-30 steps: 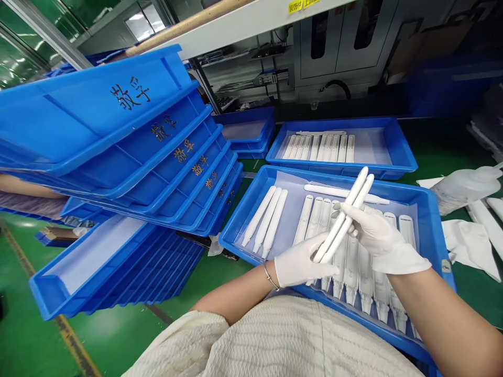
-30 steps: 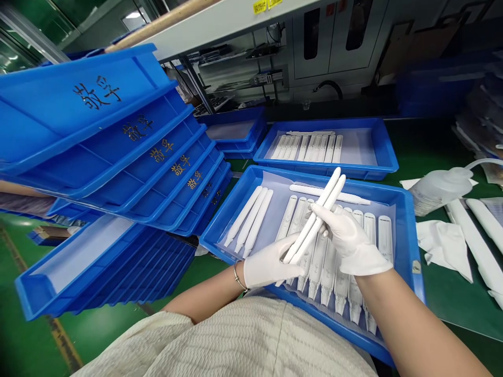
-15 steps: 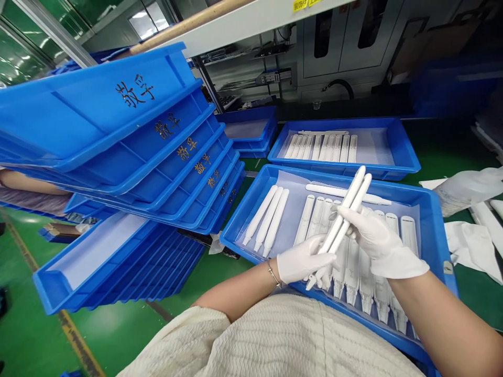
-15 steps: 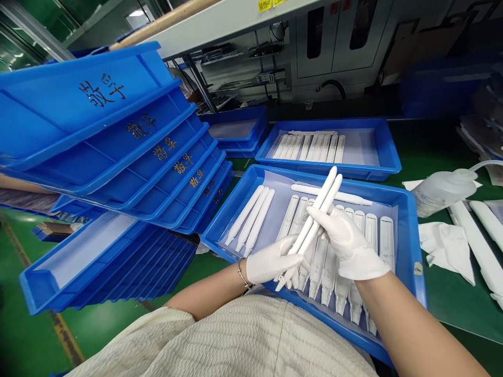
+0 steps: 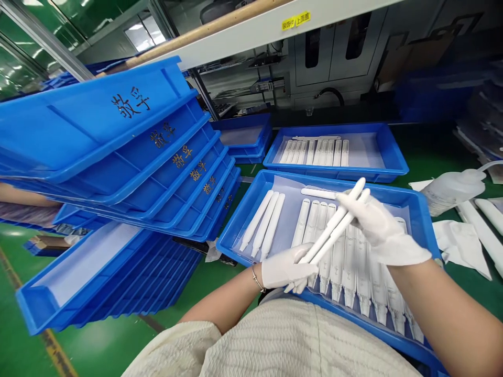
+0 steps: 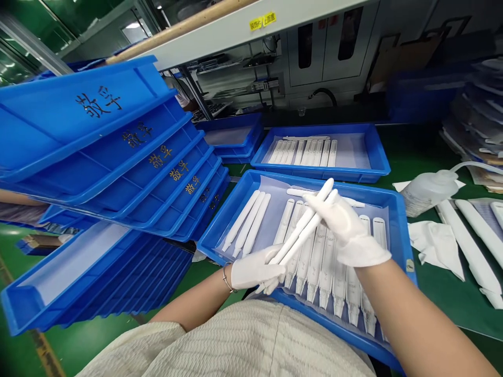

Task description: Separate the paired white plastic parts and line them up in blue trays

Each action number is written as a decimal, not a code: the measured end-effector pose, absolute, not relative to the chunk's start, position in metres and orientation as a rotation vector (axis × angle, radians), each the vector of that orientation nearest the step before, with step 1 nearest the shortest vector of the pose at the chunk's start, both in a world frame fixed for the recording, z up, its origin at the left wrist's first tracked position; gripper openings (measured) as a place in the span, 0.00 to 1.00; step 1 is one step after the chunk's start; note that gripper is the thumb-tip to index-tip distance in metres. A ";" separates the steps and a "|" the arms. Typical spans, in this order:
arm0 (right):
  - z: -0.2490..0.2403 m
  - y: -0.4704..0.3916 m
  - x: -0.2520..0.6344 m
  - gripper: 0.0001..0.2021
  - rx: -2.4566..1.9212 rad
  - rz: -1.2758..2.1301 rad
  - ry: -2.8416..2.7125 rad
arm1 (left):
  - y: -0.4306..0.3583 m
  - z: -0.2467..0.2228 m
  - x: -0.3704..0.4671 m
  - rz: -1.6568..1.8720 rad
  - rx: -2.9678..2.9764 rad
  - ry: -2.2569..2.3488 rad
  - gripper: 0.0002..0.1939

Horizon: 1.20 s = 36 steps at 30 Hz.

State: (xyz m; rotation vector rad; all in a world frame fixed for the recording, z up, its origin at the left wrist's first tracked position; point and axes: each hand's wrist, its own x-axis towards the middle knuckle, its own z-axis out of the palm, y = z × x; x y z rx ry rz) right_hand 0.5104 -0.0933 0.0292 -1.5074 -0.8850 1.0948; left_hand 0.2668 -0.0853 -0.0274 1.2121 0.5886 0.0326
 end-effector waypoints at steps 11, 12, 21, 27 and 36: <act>0.019 -0.100 0.531 0.34 -1.230 1.132 -0.671 | -0.085 -0.031 0.262 0.126 1.431 0.742 0.26; 0.017 -0.103 0.526 0.32 -1.241 1.166 -0.732 | -0.084 -0.032 0.262 0.151 1.475 0.769 0.27; 0.016 -0.111 0.522 0.21 -1.327 1.149 -0.872 | -0.089 -0.026 0.272 0.273 1.611 1.031 0.24; 0.009 -0.114 0.523 0.18 -1.342 1.067 -0.839 | -0.087 -0.022 0.276 0.250 1.741 1.240 0.26; 0.010 -0.114 0.521 0.17 -1.277 1.007 -0.810 | -0.087 -0.021 0.278 0.299 1.685 1.261 0.28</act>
